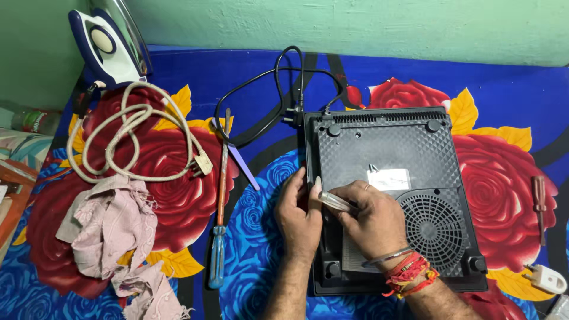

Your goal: The person uses a screwdriver to remove screws from the back panel of a black electronic device, likely a monitor or small TV. They unscrew multiple fasteners, place them on the surface, and continue working on the device's rear casing.

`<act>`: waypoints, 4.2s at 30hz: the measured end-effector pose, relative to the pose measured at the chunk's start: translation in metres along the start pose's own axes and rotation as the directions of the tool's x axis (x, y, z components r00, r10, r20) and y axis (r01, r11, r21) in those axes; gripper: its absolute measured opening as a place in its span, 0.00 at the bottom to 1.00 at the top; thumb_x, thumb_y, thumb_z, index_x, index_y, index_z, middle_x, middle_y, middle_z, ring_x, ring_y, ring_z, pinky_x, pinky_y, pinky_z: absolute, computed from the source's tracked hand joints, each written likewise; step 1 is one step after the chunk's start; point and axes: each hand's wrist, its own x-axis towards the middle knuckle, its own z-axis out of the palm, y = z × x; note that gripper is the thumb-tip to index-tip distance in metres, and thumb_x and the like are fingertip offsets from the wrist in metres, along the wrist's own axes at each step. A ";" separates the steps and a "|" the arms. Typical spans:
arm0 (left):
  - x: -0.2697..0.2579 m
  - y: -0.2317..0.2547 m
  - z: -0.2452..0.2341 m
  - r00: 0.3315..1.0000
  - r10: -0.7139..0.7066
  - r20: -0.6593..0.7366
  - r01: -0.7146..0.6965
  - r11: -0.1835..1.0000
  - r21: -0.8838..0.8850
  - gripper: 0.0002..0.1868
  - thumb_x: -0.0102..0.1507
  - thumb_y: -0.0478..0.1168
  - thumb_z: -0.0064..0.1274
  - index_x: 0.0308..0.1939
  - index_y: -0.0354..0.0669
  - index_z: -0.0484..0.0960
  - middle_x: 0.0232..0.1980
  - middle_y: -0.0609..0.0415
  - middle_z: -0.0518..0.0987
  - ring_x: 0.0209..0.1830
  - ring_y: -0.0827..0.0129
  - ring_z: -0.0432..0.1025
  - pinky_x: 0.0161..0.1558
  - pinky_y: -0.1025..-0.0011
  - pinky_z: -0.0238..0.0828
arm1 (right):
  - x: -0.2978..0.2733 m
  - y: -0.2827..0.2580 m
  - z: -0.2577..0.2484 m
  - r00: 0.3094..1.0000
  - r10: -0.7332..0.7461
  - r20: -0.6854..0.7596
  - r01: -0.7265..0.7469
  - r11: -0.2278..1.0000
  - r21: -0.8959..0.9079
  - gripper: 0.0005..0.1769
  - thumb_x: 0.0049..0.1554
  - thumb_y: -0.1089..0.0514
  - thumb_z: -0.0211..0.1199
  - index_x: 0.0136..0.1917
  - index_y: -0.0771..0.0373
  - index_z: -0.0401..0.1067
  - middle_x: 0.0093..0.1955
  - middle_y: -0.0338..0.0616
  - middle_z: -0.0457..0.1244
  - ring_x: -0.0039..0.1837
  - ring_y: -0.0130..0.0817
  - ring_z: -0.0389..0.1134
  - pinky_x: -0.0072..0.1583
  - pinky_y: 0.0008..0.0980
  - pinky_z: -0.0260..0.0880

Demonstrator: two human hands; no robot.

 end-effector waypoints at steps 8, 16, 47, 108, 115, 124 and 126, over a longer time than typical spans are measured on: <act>0.066 -0.011 0.011 0.974 -0.158 -0.164 0.015 0.762 -0.647 0.28 0.70 0.49 0.48 0.68 0.31 0.73 0.65 0.43 0.79 0.65 0.63 0.73 0.69 0.63 0.65 | -0.016 -0.003 -0.015 0.899 -0.432 -0.069 0.424 0.821 0.382 0.16 0.50 0.63 0.62 0.53 0.58 0.79 0.42 0.41 0.66 0.39 0.32 0.69 0.42 0.30 0.69; 0.092 0.003 0.019 0.953 -0.300 -0.048 0.130 0.545 -0.829 0.38 0.69 0.61 0.39 0.73 0.35 0.66 0.67 0.47 0.77 0.66 0.63 0.69 0.67 0.63 0.59 | -0.010 -0.022 -0.016 0.885 -0.464 0.039 0.410 0.817 0.406 0.15 0.52 0.61 0.64 0.54 0.57 0.81 0.42 0.40 0.66 0.39 0.31 0.70 0.42 0.29 0.70; -0.020 0.007 -0.010 0.983 0.180 0.038 -0.181 0.983 0.023 0.11 0.65 0.30 0.54 0.50 0.32 0.85 0.57 0.45 0.85 0.68 0.54 0.75 0.69 0.61 0.69 | 0.014 0.050 0.018 0.958 -0.287 0.001 0.172 0.579 0.797 0.25 0.71 0.49 0.48 0.63 0.75 0.71 0.50 0.51 0.71 0.46 0.30 0.71 0.50 0.28 0.74; -0.045 0.029 0.002 0.983 0.156 -0.100 -0.127 0.959 0.254 0.08 0.55 0.34 0.70 0.37 0.39 0.87 0.53 0.50 0.85 0.58 0.57 0.80 0.58 0.64 0.77 | 0.018 0.037 -0.017 0.756 -0.654 -0.017 0.517 0.581 0.629 0.22 0.61 0.71 0.60 0.69 0.69 0.67 0.55 0.49 0.69 0.58 0.35 0.72 0.61 0.31 0.71; -0.043 0.029 0.001 0.980 0.169 -0.103 -0.138 0.958 0.251 0.09 0.55 0.33 0.70 0.37 0.39 0.86 0.53 0.52 0.85 0.58 0.57 0.80 0.60 0.63 0.77 | 0.019 0.032 -0.008 0.737 -0.665 -0.116 0.586 0.546 0.599 0.24 0.61 0.70 0.58 0.69 0.69 0.62 0.54 0.48 0.68 0.56 0.34 0.72 0.60 0.30 0.72; -0.042 0.028 0.002 0.976 0.192 -0.106 -0.160 0.955 0.251 0.10 0.56 0.34 0.68 0.41 0.43 0.87 0.54 0.52 0.86 0.59 0.58 0.80 0.63 0.63 0.77 | 0.021 0.036 -0.005 0.745 -0.655 -0.128 0.636 0.638 0.435 0.14 0.61 0.69 0.64 0.59 0.67 0.67 0.51 0.48 0.69 0.52 0.34 0.74 0.55 0.29 0.74; -0.042 0.029 0.001 0.977 0.184 -0.105 -0.149 0.950 0.274 0.09 0.56 0.34 0.68 0.39 0.43 0.87 0.53 0.53 0.86 0.58 0.58 0.80 0.61 0.64 0.77 | 0.022 0.037 -0.001 0.742 -0.648 -0.172 0.652 0.638 0.411 0.15 0.61 0.68 0.65 0.59 0.67 0.66 0.51 0.47 0.69 0.51 0.33 0.74 0.53 0.28 0.74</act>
